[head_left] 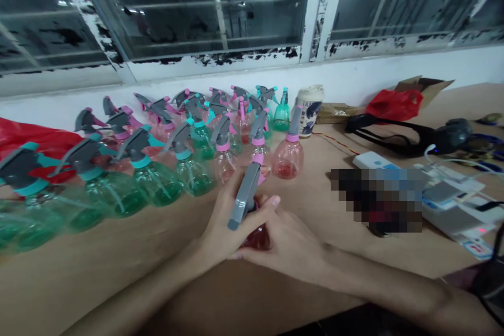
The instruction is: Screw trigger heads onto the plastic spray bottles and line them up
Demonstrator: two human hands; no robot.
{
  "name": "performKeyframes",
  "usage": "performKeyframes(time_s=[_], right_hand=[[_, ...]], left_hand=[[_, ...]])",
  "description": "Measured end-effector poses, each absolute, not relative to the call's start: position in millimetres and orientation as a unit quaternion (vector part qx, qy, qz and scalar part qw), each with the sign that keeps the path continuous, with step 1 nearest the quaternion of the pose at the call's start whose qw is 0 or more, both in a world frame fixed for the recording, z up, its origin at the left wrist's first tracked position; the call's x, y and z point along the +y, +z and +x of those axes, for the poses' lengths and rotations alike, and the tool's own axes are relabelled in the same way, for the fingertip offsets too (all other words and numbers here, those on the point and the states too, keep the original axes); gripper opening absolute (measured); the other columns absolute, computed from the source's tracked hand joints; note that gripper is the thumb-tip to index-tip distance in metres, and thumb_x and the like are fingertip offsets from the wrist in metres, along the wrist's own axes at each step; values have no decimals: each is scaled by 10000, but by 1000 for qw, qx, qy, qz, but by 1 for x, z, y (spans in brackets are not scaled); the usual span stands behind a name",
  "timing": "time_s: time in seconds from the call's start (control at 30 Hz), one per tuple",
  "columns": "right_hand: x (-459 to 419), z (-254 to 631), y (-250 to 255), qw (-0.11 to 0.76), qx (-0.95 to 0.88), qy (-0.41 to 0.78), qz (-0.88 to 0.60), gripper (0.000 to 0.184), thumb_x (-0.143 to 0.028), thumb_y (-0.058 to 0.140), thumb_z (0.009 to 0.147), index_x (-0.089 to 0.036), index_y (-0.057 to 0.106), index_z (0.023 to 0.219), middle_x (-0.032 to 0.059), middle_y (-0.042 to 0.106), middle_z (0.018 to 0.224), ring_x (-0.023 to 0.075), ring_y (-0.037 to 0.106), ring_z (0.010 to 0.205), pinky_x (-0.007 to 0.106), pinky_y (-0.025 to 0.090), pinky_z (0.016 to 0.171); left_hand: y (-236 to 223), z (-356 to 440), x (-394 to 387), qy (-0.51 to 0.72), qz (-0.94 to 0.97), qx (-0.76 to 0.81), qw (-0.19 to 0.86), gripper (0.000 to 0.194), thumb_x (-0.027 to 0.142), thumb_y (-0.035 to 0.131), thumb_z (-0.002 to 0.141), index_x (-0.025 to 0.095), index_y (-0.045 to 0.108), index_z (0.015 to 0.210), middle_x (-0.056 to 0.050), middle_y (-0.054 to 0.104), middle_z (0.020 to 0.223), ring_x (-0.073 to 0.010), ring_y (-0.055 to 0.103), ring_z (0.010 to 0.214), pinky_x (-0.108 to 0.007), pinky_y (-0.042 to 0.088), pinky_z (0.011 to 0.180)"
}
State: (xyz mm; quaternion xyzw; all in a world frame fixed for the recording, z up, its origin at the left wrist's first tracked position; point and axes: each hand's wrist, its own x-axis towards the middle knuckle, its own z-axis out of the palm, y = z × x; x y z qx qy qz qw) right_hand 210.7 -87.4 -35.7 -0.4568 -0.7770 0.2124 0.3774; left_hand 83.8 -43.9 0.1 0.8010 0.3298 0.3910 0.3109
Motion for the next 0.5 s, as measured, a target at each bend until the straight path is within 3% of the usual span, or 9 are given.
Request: performKeyframes(time_s=[0.13, 0.2, 0.3, 0.37, 0.5], right_hand=[[-92, 231, -40, 378, -770, 211, -469, 500, -471, 673, 695, -176, 512, 1066, 76, 603, 990, 239, 571, 924, 379, 477, 752], [-94, 246, -42, 379, -759, 208, -487, 526, -486, 683, 672, -177, 503, 1058, 73, 603, 978, 245, 566, 923, 398, 474, 758], [-96, 274, -40, 375, -740, 204, -519, 534, -456, 675, 686, -172, 477, 1093, 99, 601, 1028, 262, 561, 956, 424, 465, 788], [-95, 295, -38, 377, -730, 193, -536, 549, -473, 657, 707, -179, 461, 1126, 106, 597, 1065, 264, 564, 972, 427, 461, 809], [-81, 339, -32, 396, -697, 142, -581, 547, -499, 648, 709, -197, 454, 1122, 86, 617, 1022, 254, 601, 891, 397, 477, 760]], left_hand=[[1, 96, -49, 348, 814, 333, 324, 469, 376, 635, 771, 270, 443, 1185, -27, 590, 1035, -213, 601, 908, -388, 501, 821], [0, 99, -50, 317, 821, 328, 344, 621, 375, 657, 750, 286, 348, 1280, -43, 564, 1155, -236, 578, 1008, -429, 466, 904], [-7, 100, -49, 281, 827, 340, 348, 761, 389, 677, 725, 287, 252, 1348, -65, 431, 1367, -273, 422, 1234, -486, 317, 1055], [-16, 98, -46, 273, 828, 349, 343, 736, 390, 663, 736, 292, 259, 1344, -51, 366, 1421, -261, 347, 1294, -473, 266, 1091], [-35, 90, -43, 257, 816, 373, 360, 603, 320, 617, 784, 338, 310, 1302, -10, 393, 1387, -222, 407, 1245, -445, 317, 1071]])
